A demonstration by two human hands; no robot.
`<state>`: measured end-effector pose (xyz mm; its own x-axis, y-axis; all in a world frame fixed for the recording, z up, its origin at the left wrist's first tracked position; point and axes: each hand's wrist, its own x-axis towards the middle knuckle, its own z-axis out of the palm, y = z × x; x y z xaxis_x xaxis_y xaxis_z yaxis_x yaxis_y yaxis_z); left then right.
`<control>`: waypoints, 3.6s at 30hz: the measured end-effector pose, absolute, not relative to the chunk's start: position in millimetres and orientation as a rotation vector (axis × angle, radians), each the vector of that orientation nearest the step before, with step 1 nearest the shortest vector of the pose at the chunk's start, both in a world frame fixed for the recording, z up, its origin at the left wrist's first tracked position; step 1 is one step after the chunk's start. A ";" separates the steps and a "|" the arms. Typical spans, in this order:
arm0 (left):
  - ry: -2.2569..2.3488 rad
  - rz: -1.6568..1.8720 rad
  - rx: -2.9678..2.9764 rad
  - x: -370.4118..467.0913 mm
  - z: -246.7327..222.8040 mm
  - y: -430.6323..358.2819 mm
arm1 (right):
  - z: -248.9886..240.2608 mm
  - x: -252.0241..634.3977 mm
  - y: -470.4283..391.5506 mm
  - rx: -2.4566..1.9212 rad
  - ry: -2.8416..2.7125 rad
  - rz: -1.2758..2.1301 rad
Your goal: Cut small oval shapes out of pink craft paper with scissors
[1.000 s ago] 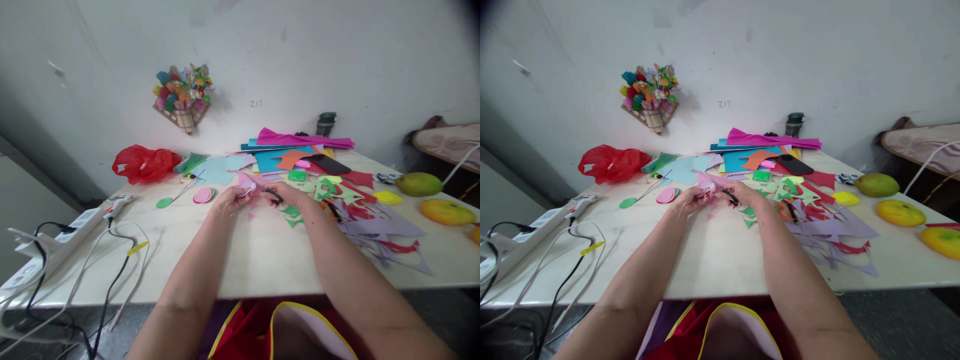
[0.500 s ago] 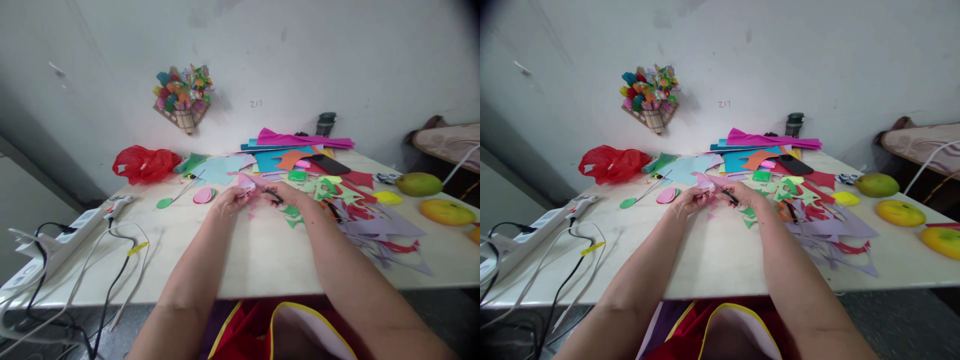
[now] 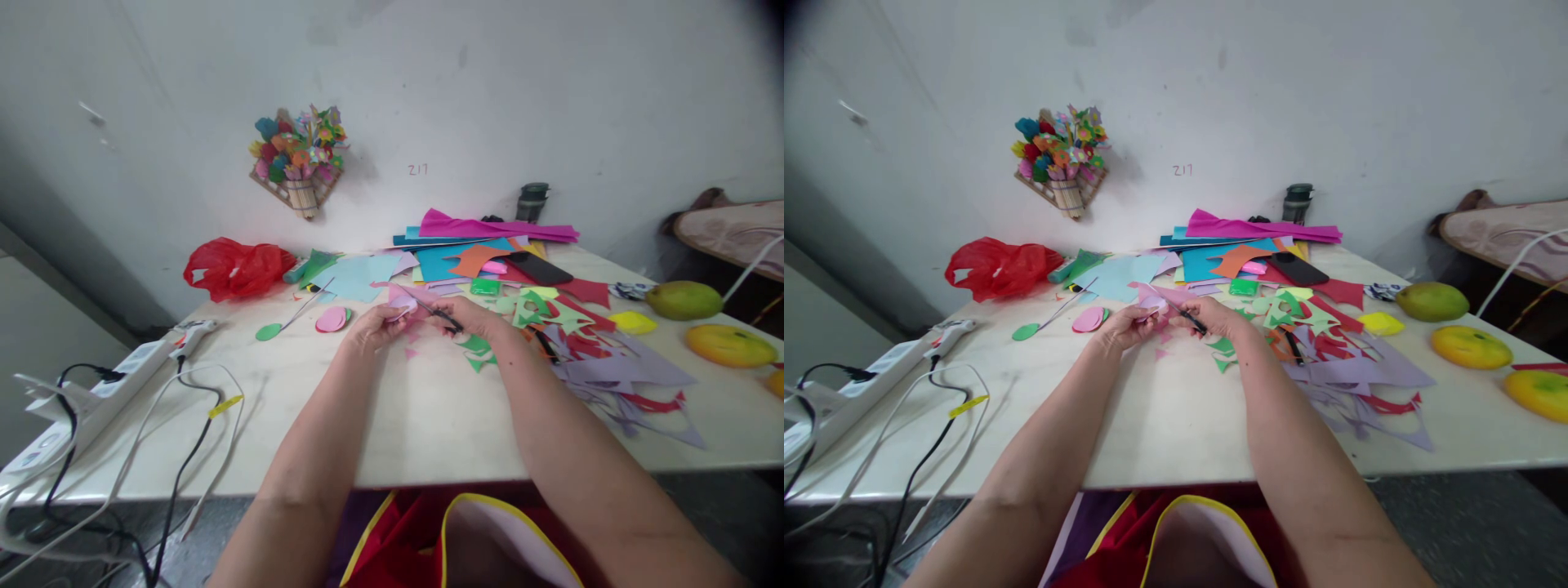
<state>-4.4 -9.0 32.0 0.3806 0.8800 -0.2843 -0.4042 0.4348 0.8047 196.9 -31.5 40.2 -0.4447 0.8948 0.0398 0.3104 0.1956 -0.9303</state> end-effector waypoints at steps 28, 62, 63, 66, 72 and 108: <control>0.822 0.903 0.753 -6.6 31.8 -6.8 | 40.3 205.0 -27.5 -1.187 -2.035 1.302; 0.812 0.896 0.629 -8.2 32.9 -7.4 | 34.1 203.5 -23.7 -1.156 -1.922 1.199; 0.815 0.895 0.629 -8.3 33.0 -7.4 | 33.9 203.6 -23.8 -1.150 -1.922 1.196; 0.816 0.893 0.639 -8.6 32.9 -7.1 | 33.4 204.2 -23.8 -1.150 -1.930 1.172; 0.827 0.894 0.660 -9.7 33.0 -7.4 | 32.6 205.5 -22.7 -1.163 -1.948 1.154; 0.856 0.831 0.896 -18.8 28.0 -2.5 | 35.6 208.6 -21.6 -1.167 -1.996 1.152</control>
<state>-18.8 -2.5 28.0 0.4106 0.8729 -0.2635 -0.2378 0.3815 0.8933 208.6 -21.6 35.6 -0.4710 0.8813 0.0369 0.4090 0.2553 -0.8761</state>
